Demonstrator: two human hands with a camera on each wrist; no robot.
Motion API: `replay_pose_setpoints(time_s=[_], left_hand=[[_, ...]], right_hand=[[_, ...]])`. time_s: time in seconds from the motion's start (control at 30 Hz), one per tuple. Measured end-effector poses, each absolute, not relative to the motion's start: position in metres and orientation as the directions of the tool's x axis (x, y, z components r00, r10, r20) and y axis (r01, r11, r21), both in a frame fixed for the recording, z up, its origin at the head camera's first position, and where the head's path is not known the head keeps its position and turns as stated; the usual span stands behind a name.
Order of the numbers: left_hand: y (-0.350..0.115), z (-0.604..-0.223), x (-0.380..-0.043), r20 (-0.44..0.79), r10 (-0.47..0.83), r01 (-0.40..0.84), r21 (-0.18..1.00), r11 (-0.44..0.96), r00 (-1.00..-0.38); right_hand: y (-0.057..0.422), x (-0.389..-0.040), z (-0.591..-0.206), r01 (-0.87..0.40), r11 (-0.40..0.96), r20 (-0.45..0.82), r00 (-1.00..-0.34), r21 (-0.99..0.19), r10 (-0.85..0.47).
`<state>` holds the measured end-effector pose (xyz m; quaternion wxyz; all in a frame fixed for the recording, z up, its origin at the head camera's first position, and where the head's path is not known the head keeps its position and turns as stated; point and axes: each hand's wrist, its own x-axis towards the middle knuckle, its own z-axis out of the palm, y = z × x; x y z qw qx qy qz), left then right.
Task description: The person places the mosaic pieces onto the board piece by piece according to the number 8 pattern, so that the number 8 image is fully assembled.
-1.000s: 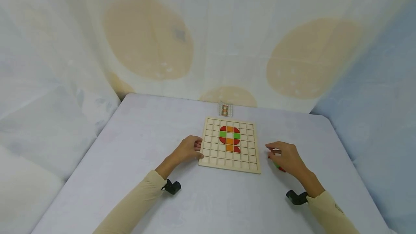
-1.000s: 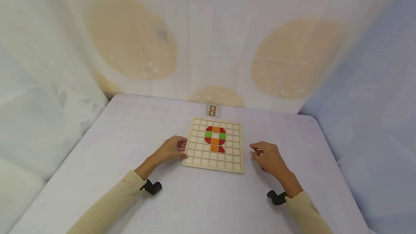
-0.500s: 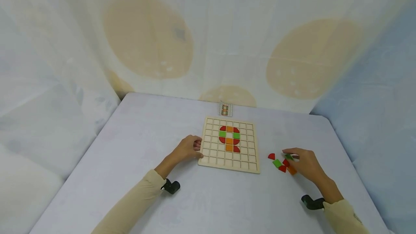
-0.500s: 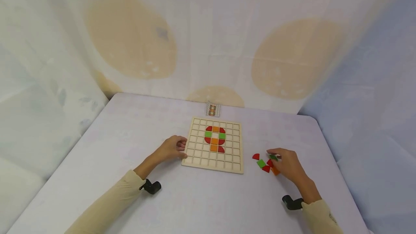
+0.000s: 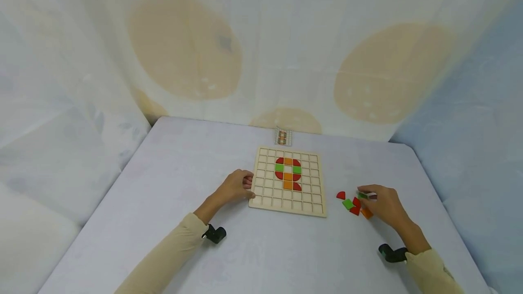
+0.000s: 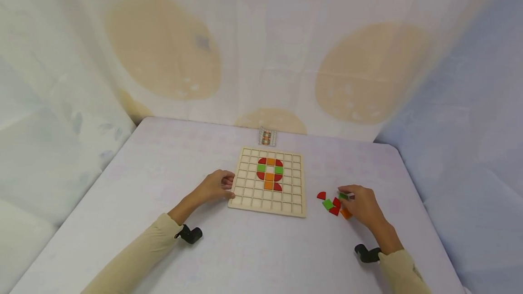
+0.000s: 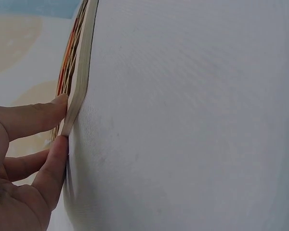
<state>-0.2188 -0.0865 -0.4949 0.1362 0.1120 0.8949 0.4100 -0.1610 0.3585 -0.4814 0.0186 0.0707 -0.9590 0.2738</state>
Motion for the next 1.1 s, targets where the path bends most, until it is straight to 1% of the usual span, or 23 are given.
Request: replay_pose_setpoints(time_s=[0.2,0.4,0.5,0.6,0.93,1.1], left_hand=[[-0.089,-0.494,-0.219,-0.143,0.328,0.104,0.768,0.632,-0.934],[-0.089,-0.497,-0.220,-0.130,0.327,0.100,0.794,0.599,-0.936],[-0.089,-0.497,-0.220,-0.130,0.330,0.103,0.792,0.602,-0.935],[-0.089,-0.496,-0.220,-0.131,0.333,0.106,0.787,0.608,-0.934],[-0.089,-0.496,-0.219,-0.138,0.322,0.094,0.787,0.610,-0.937],[-0.089,-0.497,-0.219,-0.139,0.327,0.092,0.795,0.599,-0.935]], right_hand=[[0.359,-0.163,-0.482,-0.115,0.842,0.045,-0.993,-0.526,-0.107],[0.356,-0.165,-0.482,-0.155,0.854,0.098,-0.988,-0.497,-0.123],[0.352,-0.166,-0.481,-0.166,0.849,0.118,-0.985,-0.502,-0.123],[0.343,-0.168,-0.480,-0.175,0.842,0.126,-0.984,-0.510,-0.129],[0.299,-0.177,-0.479,-0.287,0.783,0.177,-0.958,-0.552,-0.226],[0.277,-0.178,-0.474,-0.328,0.771,0.216,-0.944,-0.545,-0.249]])
